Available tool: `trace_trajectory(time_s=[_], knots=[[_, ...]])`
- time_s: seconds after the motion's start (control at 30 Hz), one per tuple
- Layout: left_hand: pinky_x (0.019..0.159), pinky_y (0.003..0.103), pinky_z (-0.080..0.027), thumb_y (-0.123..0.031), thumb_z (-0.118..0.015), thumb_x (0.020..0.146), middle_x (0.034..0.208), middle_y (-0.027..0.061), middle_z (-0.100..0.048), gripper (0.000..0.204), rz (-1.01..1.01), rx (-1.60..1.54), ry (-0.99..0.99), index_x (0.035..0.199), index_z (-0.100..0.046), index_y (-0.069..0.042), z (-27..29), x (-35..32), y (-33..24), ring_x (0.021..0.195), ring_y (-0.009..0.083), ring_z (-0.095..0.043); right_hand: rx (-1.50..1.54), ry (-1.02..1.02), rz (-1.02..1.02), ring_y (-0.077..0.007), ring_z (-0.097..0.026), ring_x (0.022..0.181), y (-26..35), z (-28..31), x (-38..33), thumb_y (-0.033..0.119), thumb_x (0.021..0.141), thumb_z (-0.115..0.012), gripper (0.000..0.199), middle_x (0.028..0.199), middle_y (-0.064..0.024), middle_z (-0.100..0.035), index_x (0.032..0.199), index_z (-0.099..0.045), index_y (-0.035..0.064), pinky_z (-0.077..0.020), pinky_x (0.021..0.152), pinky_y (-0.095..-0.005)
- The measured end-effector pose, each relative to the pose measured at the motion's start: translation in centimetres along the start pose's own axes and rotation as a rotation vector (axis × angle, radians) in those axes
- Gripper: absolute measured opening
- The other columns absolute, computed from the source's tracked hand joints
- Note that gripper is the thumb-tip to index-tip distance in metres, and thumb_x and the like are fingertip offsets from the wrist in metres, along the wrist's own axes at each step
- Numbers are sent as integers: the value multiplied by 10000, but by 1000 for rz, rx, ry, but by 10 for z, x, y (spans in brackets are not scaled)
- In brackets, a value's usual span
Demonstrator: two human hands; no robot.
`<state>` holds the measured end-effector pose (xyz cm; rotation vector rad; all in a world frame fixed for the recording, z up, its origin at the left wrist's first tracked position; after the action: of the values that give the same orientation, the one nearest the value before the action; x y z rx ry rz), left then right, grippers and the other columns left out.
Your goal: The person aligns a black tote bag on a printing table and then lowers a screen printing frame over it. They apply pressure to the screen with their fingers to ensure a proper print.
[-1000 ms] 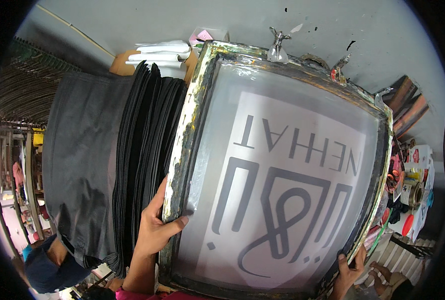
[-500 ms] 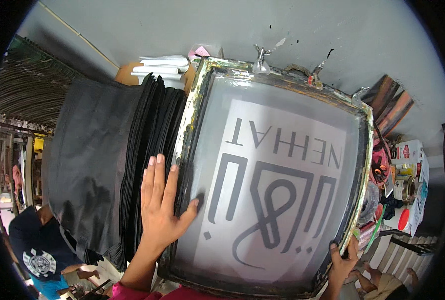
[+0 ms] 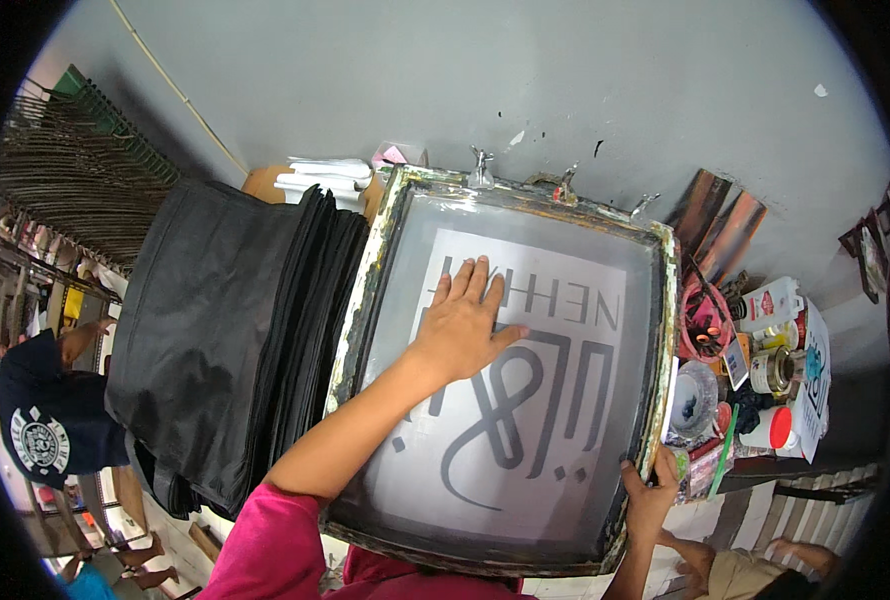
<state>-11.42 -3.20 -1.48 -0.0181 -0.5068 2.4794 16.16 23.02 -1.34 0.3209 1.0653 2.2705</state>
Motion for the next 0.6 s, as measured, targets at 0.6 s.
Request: trace_trajectory(time_s=[0.6], knots=[[1226, 466, -312, -495, -571, 996, 1601, 235, -372, 671, 41, 7, 146, 1479, -511, -34, 1, 13, 4, 1498, 400, -323, -326, -1, 227, -507, -641, 1014, 42, -19, 138, 290, 908, -727, 505, 1064, -376, -652, 1159, -648, -141, -490, 909, -512]])
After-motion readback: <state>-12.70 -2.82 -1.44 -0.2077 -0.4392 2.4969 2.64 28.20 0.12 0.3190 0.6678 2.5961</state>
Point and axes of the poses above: each hand's wrist, its own x-axis towards the middle knuckle, its own z-axis out of the back of the hand, y = z × x, the point moved 5 cm from there along x, towards the middle knuckle
